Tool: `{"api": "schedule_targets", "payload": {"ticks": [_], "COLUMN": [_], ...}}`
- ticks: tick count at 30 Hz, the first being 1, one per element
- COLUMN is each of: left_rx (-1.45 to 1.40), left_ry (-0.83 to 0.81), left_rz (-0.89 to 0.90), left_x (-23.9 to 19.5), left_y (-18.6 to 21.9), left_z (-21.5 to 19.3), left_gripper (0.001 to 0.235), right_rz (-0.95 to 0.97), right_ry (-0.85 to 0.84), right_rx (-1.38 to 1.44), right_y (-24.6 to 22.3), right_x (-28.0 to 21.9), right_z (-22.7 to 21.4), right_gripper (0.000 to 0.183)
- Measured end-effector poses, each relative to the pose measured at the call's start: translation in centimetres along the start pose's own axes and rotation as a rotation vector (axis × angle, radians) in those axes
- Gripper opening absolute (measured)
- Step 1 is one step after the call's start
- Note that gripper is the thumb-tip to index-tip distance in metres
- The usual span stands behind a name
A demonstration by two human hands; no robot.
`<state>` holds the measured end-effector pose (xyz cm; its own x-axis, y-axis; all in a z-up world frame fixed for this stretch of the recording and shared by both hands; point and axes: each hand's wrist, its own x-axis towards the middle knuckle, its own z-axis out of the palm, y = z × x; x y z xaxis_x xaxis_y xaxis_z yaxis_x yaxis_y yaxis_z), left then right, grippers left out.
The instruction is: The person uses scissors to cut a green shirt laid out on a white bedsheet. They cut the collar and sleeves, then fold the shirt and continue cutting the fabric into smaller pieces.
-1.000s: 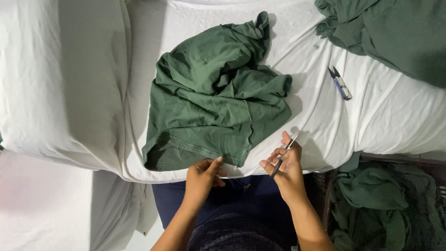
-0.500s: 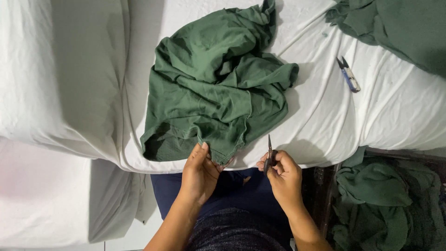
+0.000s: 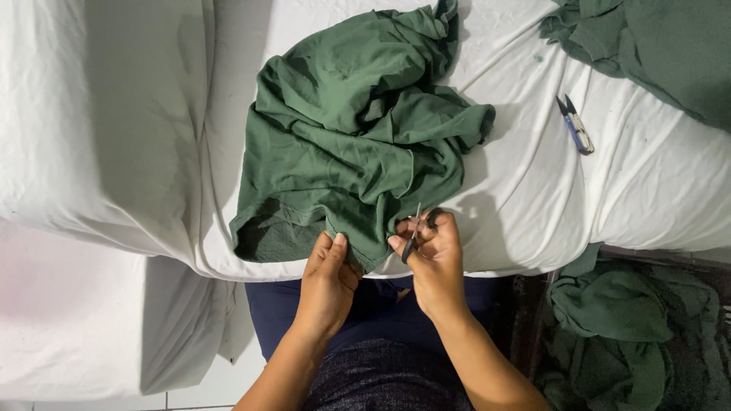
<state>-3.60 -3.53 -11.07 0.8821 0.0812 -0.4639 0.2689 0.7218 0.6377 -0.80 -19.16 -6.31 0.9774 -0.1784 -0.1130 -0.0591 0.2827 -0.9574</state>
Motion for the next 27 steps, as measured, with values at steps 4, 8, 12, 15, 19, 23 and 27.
{"api": "schedule_targets", "payload": {"ticks": [4, 8, 12, 15, 19, 23, 27], "left_rx": [0.050, 0.002, 0.022, 0.176, 0.191, 0.141, 0.093], "left_ry": [0.027, 0.098, -0.007, -0.073, -0.036, -0.142, -0.166], "left_rz": [0.088, 0.133, 0.153, 0.159, 0.106, 0.048, 0.035], "left_x": [-1.9, -1.1, -3.0, -3.1, -2.4, -3.6, -3.5], "left_y": [3.5, 2.1, 3.7, 3.4, 2.4, 5.5, 5.6], "left_z": [3.5, 0.7, 3.5, 3.2, 1.8, 3.9, 3.6], "left_gripper": [0.021, 0.013, 0.048, 0.044, 0.029, 0.036, 0.041], "right_rz": [0.094, 0.167, 0.186, 0.192, 0.137, -0.126, -0.134], "right_ry": [0.018, 0.051, 0.077, 0.073, 0.094, -0.154, -0.197], "right_rx": [0.184, 0.270, 0.286, 0.269, 0.099, -0.328, -0.198], "right_y": [-0.7, -0.9, -0.3, -0.8, -1.1, -2.5, -1.8], "right_x": [-0.2, -0.5, -0.1, -0.1, -0.3, -2.0, -3.3], "right_z": [0.8, 0.2, -0.7, -0.2, -0.1, -1.8, -2.6], "right_gripper": [0.042, 0.041, 0.040, 0.039, 0.032, 0.017, 0.026]}}
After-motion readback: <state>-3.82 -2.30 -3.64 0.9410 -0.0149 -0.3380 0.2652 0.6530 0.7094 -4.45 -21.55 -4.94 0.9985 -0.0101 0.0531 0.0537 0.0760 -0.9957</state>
